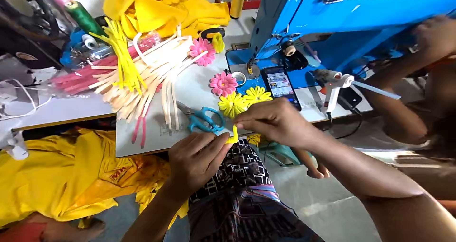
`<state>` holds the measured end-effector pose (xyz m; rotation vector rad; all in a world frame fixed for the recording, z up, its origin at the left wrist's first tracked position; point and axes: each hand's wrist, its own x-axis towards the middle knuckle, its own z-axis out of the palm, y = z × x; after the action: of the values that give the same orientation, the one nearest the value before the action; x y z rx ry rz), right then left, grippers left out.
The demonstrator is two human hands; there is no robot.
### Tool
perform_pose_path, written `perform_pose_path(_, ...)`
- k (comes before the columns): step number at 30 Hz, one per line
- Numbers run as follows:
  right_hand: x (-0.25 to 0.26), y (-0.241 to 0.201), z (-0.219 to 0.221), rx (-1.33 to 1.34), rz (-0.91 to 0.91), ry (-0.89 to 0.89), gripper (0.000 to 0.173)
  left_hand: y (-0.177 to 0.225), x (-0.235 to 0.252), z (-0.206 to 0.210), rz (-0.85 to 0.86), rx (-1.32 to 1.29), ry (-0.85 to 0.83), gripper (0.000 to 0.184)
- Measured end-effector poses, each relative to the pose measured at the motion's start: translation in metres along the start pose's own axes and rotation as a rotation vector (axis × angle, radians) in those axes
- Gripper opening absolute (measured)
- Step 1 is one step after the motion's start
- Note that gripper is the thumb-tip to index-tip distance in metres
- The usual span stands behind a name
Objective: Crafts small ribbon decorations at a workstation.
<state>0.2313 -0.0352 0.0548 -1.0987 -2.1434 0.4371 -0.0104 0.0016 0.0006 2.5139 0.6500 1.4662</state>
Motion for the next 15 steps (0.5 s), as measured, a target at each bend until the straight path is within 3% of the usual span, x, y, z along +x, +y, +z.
perform_pose_path(4, -0.024, -0.021, 0.027, 0.040, -0.031, -0.181, 0.028, -0.006, -0.004, -0.003, -0.023, 0.062, 0.017, 0.017)
perform_pose_path(7, -0.016, -0.040, 0.000, -0.096, -0.102, -0.092, 0.028, -0.005, -0.009, 0.000, 0.003, 0.034, 0.007, 0.018)
perform_pose_path(11, 0.001, -0.011, -0.010, -0.115, -0.043, -0.012, 0.023, -0.001, -0.005, -0.003, 0.021, -0.011, 0.032, 0.018)
perform_pose_path(15, -0.019, -0.015, 0.024, -0.050, -0.005, -0.187, 0.031, -0.008, -0.006, -0.006, 0.006, 0.049, 0.045, 0.018)
